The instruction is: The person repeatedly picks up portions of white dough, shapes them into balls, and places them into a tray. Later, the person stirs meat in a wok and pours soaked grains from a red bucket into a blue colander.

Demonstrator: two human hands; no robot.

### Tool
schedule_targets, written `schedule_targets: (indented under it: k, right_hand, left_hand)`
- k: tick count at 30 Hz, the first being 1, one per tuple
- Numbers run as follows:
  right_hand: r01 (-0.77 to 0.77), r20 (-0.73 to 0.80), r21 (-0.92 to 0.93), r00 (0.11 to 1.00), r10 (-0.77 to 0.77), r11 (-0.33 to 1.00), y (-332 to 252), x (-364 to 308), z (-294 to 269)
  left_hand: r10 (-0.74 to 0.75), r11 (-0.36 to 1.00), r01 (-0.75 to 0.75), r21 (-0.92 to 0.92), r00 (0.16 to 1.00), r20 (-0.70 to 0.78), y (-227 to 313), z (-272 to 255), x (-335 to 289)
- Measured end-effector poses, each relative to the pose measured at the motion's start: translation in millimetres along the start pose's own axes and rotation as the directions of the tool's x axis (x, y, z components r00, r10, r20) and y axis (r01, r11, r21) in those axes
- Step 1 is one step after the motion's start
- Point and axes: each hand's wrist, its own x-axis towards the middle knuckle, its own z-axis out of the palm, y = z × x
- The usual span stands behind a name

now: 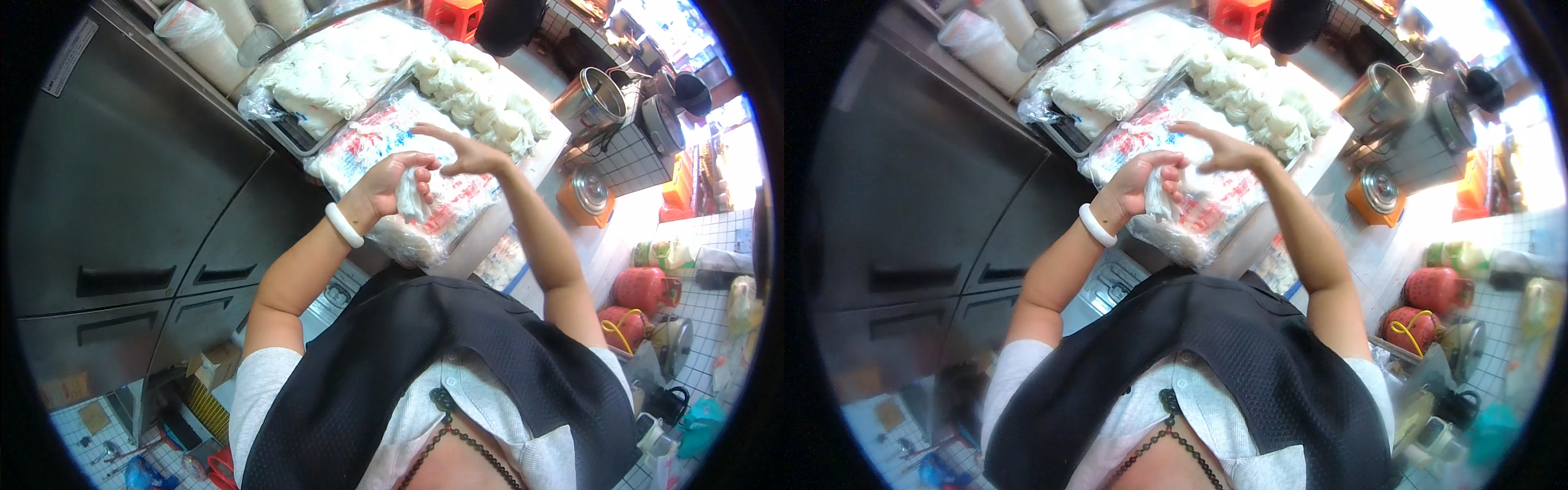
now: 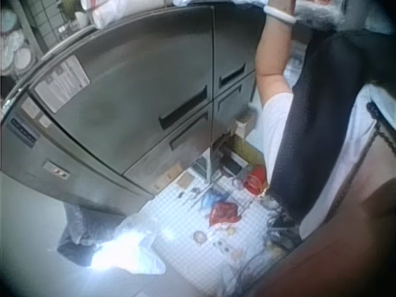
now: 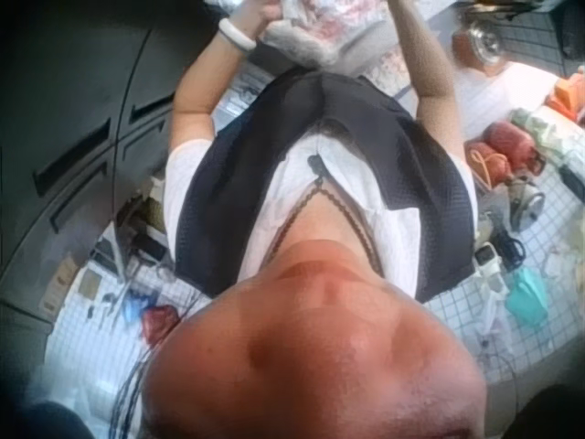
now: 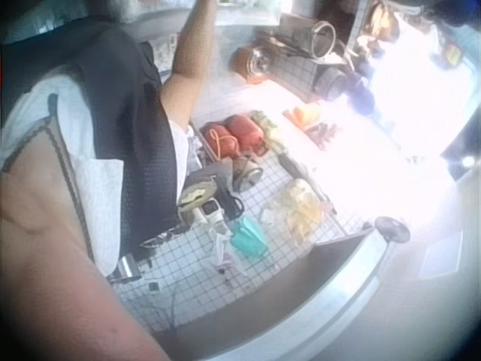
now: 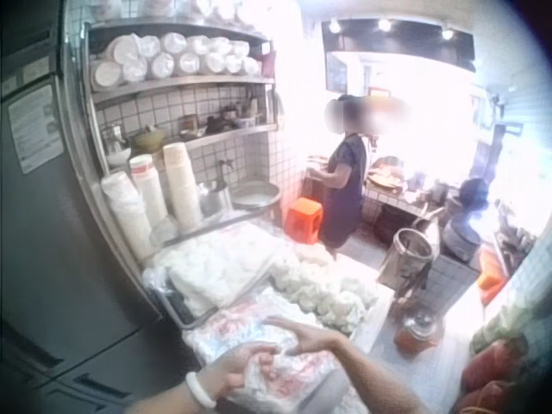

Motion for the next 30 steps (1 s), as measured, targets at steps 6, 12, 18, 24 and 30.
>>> schedule_targets:
  k: [6,12,18,24,30]
  right_hand:
    - [0.242,-0.546,0.534,0.830,0.112,0.810,-14.5,15.2,59.0]
    - [-0.036,-0.568,0.068,0.820,0.069,0.997,-17.0,-5.1,66.6]
    - [-0.175,-0.303,-0.253,0.948,0.094,0.952,-82.8,-18.8,48.1]
    - [0.002,-0.016,-0.487,1.000,-0.011,0.873,-91.1,-7.3,-10.6]
    - [-0.415,0.506,0.443,0.848,0.161,0.794,-2.7,17.7,-22.8]
  left_hand:
    - [0.100,0.980,-0.142,0.137,0.956,0.276,22.3,58.5,-20.4]
    - [0.618,0.679,-0.710,0.186,0.690,0.377,77.1,37.9,-26.4]
    - [0.679,-0.033,-0.634,0.773,0.553,0.483,75.7,-9.8,4.3]
    - [0.241,-0.521,-0.122,0.845,0.928,0.283,41.9,-21.1,20.8]
    - [-0.280,0.945,0.143,0.294,0.818,0.502,-22.4,5.3,27.5]
